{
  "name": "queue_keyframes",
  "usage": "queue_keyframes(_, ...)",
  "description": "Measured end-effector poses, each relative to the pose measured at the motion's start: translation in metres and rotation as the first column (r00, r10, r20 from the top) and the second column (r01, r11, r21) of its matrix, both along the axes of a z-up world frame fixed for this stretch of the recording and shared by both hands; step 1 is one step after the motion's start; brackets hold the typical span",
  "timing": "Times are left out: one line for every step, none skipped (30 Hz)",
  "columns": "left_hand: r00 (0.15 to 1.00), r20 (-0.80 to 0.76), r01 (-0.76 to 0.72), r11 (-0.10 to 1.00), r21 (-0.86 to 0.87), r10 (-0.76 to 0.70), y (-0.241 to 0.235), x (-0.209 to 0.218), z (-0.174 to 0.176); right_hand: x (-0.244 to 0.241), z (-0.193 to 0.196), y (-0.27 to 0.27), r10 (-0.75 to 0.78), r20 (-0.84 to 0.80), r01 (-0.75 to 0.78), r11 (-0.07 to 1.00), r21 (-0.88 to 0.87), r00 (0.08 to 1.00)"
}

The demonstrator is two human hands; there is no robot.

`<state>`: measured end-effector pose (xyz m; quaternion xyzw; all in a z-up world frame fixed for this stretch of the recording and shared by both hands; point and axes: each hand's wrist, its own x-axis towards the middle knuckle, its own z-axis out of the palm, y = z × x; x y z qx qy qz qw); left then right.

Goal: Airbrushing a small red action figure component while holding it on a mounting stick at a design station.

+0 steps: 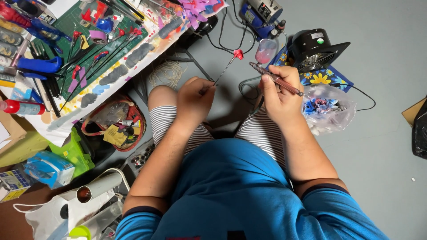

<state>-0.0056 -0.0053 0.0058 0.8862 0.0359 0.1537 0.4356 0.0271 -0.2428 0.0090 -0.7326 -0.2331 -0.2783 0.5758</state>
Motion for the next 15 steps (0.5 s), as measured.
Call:
queue_keyframes(1.0,-0.005,-0.007,1.0,-0.012,0.007,0.0,0.0,0.0,0.0,0.0,0.0,-0.001,0.0,0.001,1.0,-0.003,1.0)
queue_keyframes(1.0,-0.011,-0.013,1.0,-0.023,0.013,0.0,0.0,0.0,0.0,0.0,0.0,-0.004,0.001,0.004,1.0,-0.005,1.0)
queue_keyframes(1.0,-0.011,-0.014,1.0,-0.023,0.014,0.0,0.001,-0.001,0.0,0.0,0.001,-0.003,0.001,0.003,1.0,-0.005,1.0)
queue_keyframes(1.0,-0.017,-0.015,1.0,-0.015,0.015,0.0,0.001,-0.001,0.0,0.0,0.002,-0.001,0.002,0.001,1.0,0.0,1.0)
queue_keyframes(1.0,-0.022,-0.016,1.0,-0.007,0.016,0.0,0.001,-0.001,-0.001,0.001,0.003,0.0,0.004,0.0,1.0,0.005,1.0)
queue_keyframes(0.999,-0.023,-0.025,1.0,-0.005,0.025,-0.001,0.001,0.002,0.001,-0.001,0.001,0.009,0.004,-0.009,1.0,0.007,1.0)
queue_keyframes(0.998,-0.054,-0.023,1.0,0.008,0.024,-0.002,0.0,0.005,0.002,-0.002,-0.001,0.02,0.009,-0.02,1.0,0.018,1.0)
queue_keyframes(0.996,-0.082,-0.028,0.999,0.022,0.03,-0.001,0.0,0.008,0.005,-0.003,0.0,0.037,0.018,-0.038,0.999,0.031,0.999)
queue_keyframes(0.996,-0.079,-0.044,0.999,0.026,0.046,0.001,0.0,0.008,0.003,-0.004,0.0,0.054,0.021,-0.054,0.998,0.034,0.998)
queue_keyframes(0.992,-0.126,-0.026,0.999,0.031,0.029,0.002,0.0,0.008,0.003,-0.005,0.001,0.068,0.009,-0.069,0.996,0.065,0.998)
queue_keyframes(0.985,-0.174,-0.007,0.999,0.035,0.013,0.004,0.0,0.008,0.003,-0.005,0.003,0.084,-0.003,-0.083,0.992,0.095,0.996)
queue_keyframes(0.985,-0.166,-0.034,0.999,0.036,0.04,0.005,0.0,0.007,0.003,-0.006,0.001,0.111,0.006,-0.111,0.989,0.096,0.994)
queue_keyframes(0.991,-0.134,-0.019,1.0,0.005,0.019,0.007,-0.001,0.006,0.002,-0.007,0.0,0.142,0.01,-0.142,0.983,0.119,0.99)
queue_keyframes(0.995,-0.1,-0.006,1.0,-0.024,0.003,0.009,-0.001,0.006,0.003,-0.007,-0.001,0.177,0.017,-0.178,0.974,0.143,0.984)
queue_keyframes(0.995,-0.089,-0.036,0.999,-0.022,0.034,0.016,-0.002,0.004,0.004,-0.016,-0.005,0.207,0.028,-0.209,0.968,0.142,0.978)
